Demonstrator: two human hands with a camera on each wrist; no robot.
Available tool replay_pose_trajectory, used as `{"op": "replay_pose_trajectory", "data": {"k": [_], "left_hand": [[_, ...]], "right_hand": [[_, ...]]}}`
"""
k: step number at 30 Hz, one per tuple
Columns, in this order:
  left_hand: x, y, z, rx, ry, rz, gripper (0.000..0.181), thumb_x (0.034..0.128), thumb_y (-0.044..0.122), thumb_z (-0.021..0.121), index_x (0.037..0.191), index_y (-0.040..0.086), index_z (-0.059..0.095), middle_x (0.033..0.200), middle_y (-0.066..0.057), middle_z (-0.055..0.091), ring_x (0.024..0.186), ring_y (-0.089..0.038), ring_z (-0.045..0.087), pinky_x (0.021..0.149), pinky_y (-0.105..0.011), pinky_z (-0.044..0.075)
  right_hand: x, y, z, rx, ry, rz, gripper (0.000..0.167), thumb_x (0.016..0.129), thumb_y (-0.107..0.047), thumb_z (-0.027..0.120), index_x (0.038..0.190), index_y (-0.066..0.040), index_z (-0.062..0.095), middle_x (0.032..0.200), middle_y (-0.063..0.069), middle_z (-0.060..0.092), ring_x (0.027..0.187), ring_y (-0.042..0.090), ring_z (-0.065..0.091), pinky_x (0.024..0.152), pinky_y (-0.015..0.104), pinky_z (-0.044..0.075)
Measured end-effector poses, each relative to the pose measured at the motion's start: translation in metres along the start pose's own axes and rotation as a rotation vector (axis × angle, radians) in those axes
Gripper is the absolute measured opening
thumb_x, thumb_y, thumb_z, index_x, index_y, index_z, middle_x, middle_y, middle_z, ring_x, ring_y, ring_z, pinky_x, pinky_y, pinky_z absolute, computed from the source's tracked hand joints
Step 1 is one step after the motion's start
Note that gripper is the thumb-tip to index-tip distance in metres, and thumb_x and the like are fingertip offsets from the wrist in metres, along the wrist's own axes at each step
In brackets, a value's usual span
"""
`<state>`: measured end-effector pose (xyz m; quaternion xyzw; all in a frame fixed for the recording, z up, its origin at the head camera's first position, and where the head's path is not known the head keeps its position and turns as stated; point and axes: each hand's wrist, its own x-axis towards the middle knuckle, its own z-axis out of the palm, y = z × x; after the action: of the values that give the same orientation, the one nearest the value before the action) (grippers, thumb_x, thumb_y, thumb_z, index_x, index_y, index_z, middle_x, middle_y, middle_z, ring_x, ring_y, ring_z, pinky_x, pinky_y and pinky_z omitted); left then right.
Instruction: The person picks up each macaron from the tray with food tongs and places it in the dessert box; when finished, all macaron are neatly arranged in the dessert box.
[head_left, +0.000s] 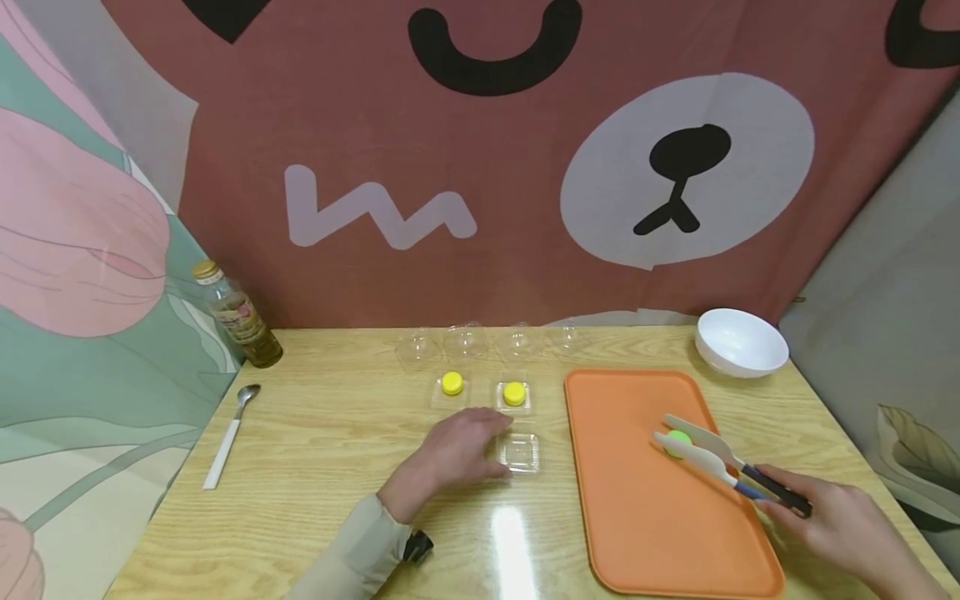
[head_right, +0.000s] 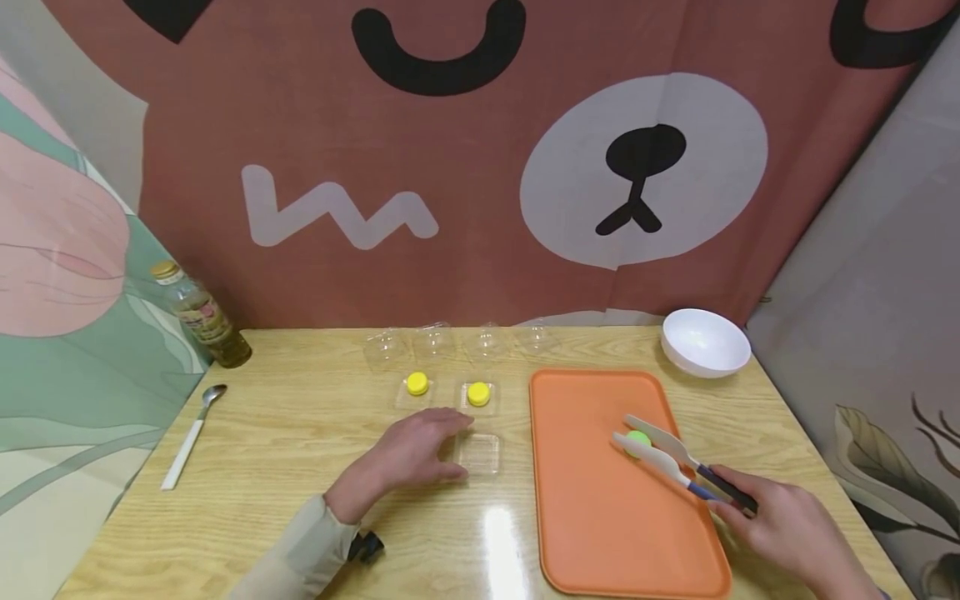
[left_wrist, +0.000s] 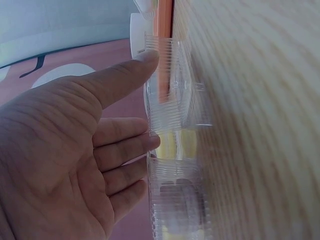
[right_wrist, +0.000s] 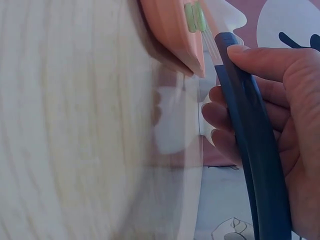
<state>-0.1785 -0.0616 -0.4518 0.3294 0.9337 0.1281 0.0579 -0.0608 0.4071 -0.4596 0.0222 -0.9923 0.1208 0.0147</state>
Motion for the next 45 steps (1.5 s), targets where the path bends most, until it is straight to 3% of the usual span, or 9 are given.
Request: {"op": "replay_pose_trajectory", "data": {"k": [6,13,22,32,39,45], "left_hand": [[0.0,0.0,0.002,0.0,0.002,0.003,0.072,0.0816,0.046,0.083,0.142,0.015,0.06,0.144,-0.002,0.061,0.135,-0.02,0.056,0.112,-0.038,0.049],[0.0,0.0,0.001,-0.006,0.001,0.001,0.071,0.0821,0.045,0.083,0.142,0.014,0.06,0.145,-0.002,0.061,0.135,-0.02,0.056,0.113,-0.037,0.048],[-0.001,0.0,0.001,-0.003,-0.003,-0.004,0.072,0.0824,0.046,0.082,0.143,0.015,0.059,0.145,-0.002,0.061,0.136,-0.02,0.056,0.113,-0.037,0.048],[-0.001,0.002,0.001,0.002,-0.011,-0.01,0.072,0.0831,0.048,0.081,0.143,0.015,0.059,0.146,-0.001,0.06,0.136,-0.019,0.056,0.112,-0.037,0.049],[-0.001,0.003,0.0,-0.002,-0.01,-0.012,0.072,0.083,0.047,0.081,0.143,0.015,0.059,0.146,-0.002,0.061,0.135,-0.02,0.057,0.112,-0.037,0.05],[0.0,0.004,0.0,-0.006,-0.005,-0.014,0.071,0.0827,0.047,0.082,0.142,0.015,0.06,0.144,-0.001,0.062,0.134,-0.02,0.058,0.11,-0.037,0.051]], "right_hand": [[-0.001,0.0,0.002,-0.018,0.033,-0.022,0.049,0.083,-0.034,0.083,0.122,-0.006,0.073,0.092,0.018,0.076,0.063,0.014,0.049,0.053,0.028,0.035],[0.0,0.0,0.003,-0.034,-0.047,0.017,0.052,0.085,-0.036,0.081,0.126,-0.005,0.071,0.09,0.009,0.075,0.062,0.014,0.045,0.054,0.027,0.031],[-0.003,-0.001,0.005,-0.033,0.001,-0.007,0.05,0.085,-0.036,0.082,0.124,-0.007,0.073,0.092,0.012,0.077,0.061,0.01,0.046,0.052,0.026,0.032],[-0.006,-0.002,0.006,0.008,0.102,-0.035,0.046,0.085,-0.035,0.082,0.121,-0.009,0.074,0.076,0.002,0.072,0.057,0.004,0.037,0.051,0.023,0.028],[-0.001,-0.008,0.004,0.017,0.196,-0.091,0.043,0.082,-0.03,0.084,0.119,-0.011,0.075,0.057,-0.013,0.048,0.051,-0.001,0.028,0.047,0.021,0.023],[0.009,-0.015,0.002,0.049,0.26,-0.166,0.043,0.077,-0.029,0.088,0.117,-0.018,0.077,0.064,-0.01,0.064,0.054,-0.001,0.033,0.048,0.022,0.025]]}}
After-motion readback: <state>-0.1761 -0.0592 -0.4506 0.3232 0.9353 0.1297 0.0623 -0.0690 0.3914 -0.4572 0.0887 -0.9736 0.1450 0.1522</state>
